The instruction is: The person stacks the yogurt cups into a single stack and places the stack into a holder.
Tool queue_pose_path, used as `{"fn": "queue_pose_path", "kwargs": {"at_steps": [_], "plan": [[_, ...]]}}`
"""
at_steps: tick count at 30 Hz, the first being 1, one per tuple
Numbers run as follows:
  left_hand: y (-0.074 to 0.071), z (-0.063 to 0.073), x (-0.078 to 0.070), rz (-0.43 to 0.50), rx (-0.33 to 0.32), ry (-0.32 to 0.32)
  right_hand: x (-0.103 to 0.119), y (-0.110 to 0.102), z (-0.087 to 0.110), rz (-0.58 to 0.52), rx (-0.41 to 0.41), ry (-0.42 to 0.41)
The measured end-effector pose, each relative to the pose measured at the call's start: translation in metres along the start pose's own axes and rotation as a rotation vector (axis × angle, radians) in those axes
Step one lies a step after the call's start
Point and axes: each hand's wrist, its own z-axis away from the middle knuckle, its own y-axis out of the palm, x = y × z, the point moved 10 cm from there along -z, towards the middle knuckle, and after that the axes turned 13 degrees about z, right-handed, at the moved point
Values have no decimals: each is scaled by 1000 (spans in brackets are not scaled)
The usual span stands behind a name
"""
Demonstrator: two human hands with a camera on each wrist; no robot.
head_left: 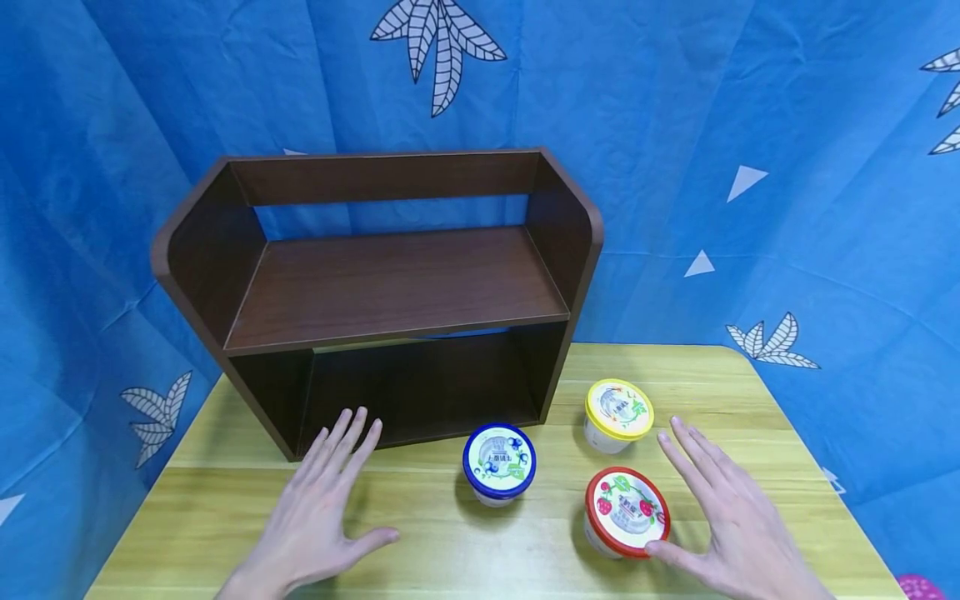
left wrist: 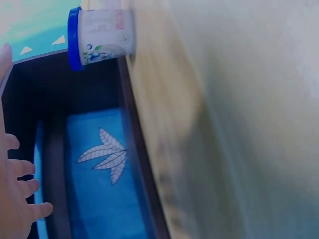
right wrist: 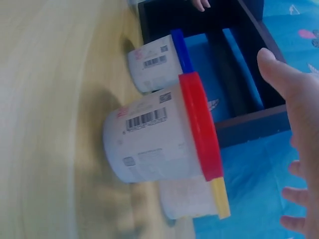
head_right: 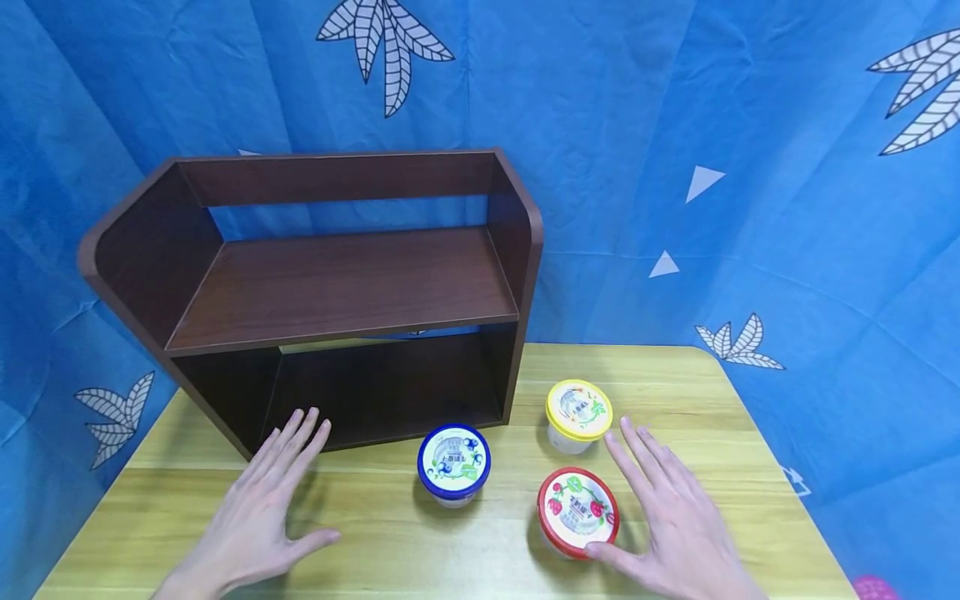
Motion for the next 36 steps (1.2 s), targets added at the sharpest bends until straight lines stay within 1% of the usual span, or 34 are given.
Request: {"fn": "queue_pose_path", "kwargs": {"at_steps": [3,7,10,15,19,24,28,31,36], "plan": [[5,-1,0,89,-22,8,0,6,2,-58,36,20],[13,-2,1,184,-20,-22,-1,14,6,-142,82,50],[19,-4,1,240,-8,-49,-2,18,10,-208,108,70],[31,-8,-1,336,19,-77,-4,25,16,-299,150,109],[41,-10,-2,401,42,-110,-7,34,21,-337,197,146],[52,-14,-4,473,76,-162,-9,46,28,-412,268,208],[60,-19,-3,563,97,-219,-10,53,31,-416,314,252],[66,-23,-2,632,98,-252,-9,56,30,-405,335,263],[76,-28,-3,674,119,-277,-9,61,31,-414,340,269]]}}
